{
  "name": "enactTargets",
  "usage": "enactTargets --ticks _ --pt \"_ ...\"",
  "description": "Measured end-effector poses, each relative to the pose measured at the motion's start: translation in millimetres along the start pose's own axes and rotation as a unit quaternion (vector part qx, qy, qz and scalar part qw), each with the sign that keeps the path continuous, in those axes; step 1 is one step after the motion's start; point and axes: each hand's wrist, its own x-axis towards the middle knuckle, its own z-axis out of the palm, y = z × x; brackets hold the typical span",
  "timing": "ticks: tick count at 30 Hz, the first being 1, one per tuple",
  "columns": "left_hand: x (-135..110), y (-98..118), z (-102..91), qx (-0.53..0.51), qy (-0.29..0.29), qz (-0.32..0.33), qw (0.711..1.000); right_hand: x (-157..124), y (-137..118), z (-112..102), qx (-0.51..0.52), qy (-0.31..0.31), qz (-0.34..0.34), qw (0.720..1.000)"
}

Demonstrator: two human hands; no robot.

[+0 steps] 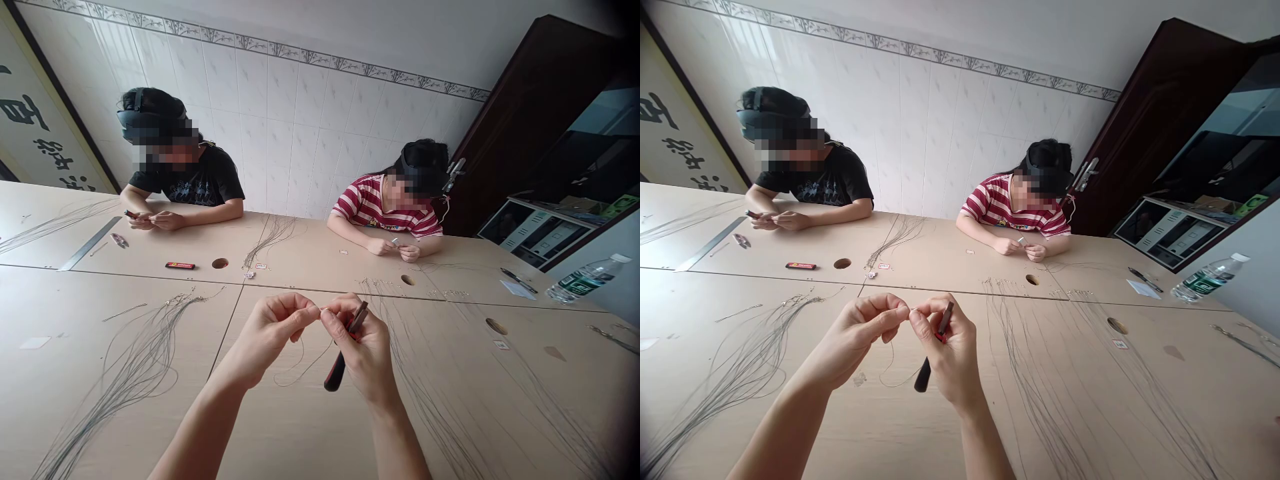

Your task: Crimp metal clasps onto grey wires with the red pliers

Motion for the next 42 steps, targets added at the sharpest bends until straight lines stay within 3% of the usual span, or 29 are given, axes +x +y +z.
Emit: enactTargets --ticks 14,24,35,42 --pt "-2.4 3.3 -2.5 0.014 0.014 -0.003 1.0 -2.8 -2.2 -6.1 -0.036 -0.041 -0.001 0.999" --pt "-4.1 2.6 -1.2 0.028 0.012 -0.001 1.0 -2.4 -4.9 -7.2 -0.042 -0.036 -0.013 0.998" --pt "-4.8 -0.4 0.8 0.034 0.026 0.065 0.997 -4.2 -4.0 -7.9 -0.032 -0.037 0.006 0.999" --pt "-4.4 -3.1 -0.9 0.048 0.048 0.067 0.995 -5.3 -4.0 -6.2 -0.021 -0.057 0.036 0.997"
